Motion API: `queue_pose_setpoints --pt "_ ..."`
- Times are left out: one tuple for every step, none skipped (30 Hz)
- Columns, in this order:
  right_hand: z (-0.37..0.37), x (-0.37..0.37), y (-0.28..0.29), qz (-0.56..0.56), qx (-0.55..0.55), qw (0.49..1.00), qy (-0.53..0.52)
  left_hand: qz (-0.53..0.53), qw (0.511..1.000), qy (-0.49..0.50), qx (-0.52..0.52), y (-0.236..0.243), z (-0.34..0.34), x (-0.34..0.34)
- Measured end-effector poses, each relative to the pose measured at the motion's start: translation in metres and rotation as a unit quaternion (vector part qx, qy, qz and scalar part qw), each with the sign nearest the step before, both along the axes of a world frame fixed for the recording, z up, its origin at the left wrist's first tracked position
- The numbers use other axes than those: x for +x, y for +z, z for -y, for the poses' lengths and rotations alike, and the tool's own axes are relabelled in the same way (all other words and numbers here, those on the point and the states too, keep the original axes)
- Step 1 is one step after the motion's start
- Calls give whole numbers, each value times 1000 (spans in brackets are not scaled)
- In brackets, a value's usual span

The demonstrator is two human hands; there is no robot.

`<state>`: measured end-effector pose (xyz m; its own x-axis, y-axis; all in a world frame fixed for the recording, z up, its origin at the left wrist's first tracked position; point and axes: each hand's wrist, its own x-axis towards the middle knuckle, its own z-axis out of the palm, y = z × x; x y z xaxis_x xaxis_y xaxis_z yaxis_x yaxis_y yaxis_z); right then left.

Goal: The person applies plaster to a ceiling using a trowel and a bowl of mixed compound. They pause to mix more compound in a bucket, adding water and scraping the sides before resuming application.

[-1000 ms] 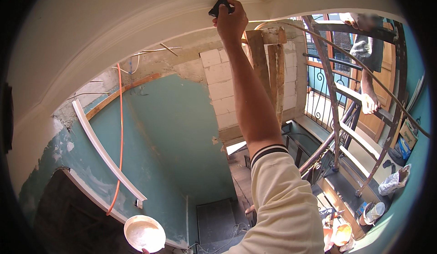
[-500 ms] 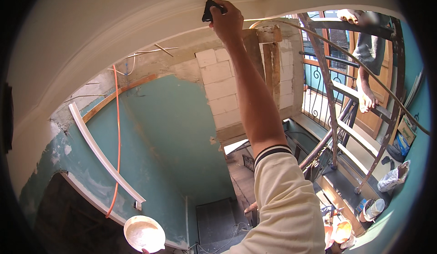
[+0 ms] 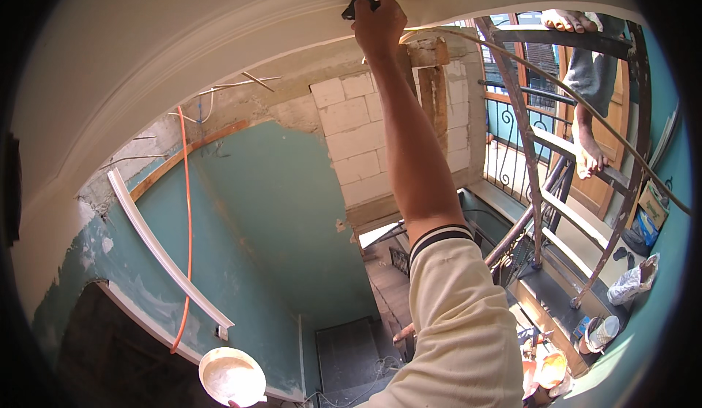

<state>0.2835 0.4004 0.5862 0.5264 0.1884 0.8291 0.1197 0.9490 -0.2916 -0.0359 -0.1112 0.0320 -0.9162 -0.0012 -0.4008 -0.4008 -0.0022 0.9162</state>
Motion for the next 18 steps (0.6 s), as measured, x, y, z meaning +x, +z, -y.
queue_pose_setpoints --pt "2 -3 -2 -8 -4 1000 15 -3 1000 1 -2 4 0 2" --pt "3 -6 -6 -16 -9 999 30 -6 1000 2 -6 12 3 6" --pt "0 -1 -5 -22 -10 999 37 -7 1000 -4 -5 21 -1 12" --pt "-9 8 -4 -72 9 996 50 -8 1000 -10 -4 30 -5 17" --pt "-5 8 -5 -101 3 992 74 -9 1000 -5 -5 40 -4 23" --pt "-11 17 -2 -96 5 993 72 -10 1000 -9 -3 48 -7 28" --pt "-16 24 2 -90 8 994 69 -11 1000 -13 -1 55 -11 32" --pt "-13 19 1 -55 -3 996 69 -13 1000 -11 -1 58 -11 34" --pt "-8 9 -3 -21 -14 997 70 -16 1000 -6 -3 53 -9 33" --pt "-3 0 -5 14 -25 997 72 -19 1000 -2 -5 48 -7 31" --pt "-2 -2 -5 -14 -14 996 84 -21 1000 -3 -8 40 -5 28" --pt "-2 -1 -3 -41 -2 995 94 -25 1000 -5 -10 26 -5 22" --pt "-2 -1 -3 -69 9 992 104 -28 999 -7 -13 14 -4 16" --pt "3 -3 -1 -98 20 985 139 -31 999 -6 -14 6 -5 12" --pt "3 -6 -1 -82 20 988 132 -32 999 -9 -12 22 -10 21" --pt "3 -9 -1 -66 21 990 125 -34 999 -12 -11 38 -15 29" --pt "3 -14 0 -51 22 991 121 -36 999 -13 -10 51 -18 35" --pt "6 -27 -3 -11 25 996 91 -40 999 -10 -12 35 -15 27"
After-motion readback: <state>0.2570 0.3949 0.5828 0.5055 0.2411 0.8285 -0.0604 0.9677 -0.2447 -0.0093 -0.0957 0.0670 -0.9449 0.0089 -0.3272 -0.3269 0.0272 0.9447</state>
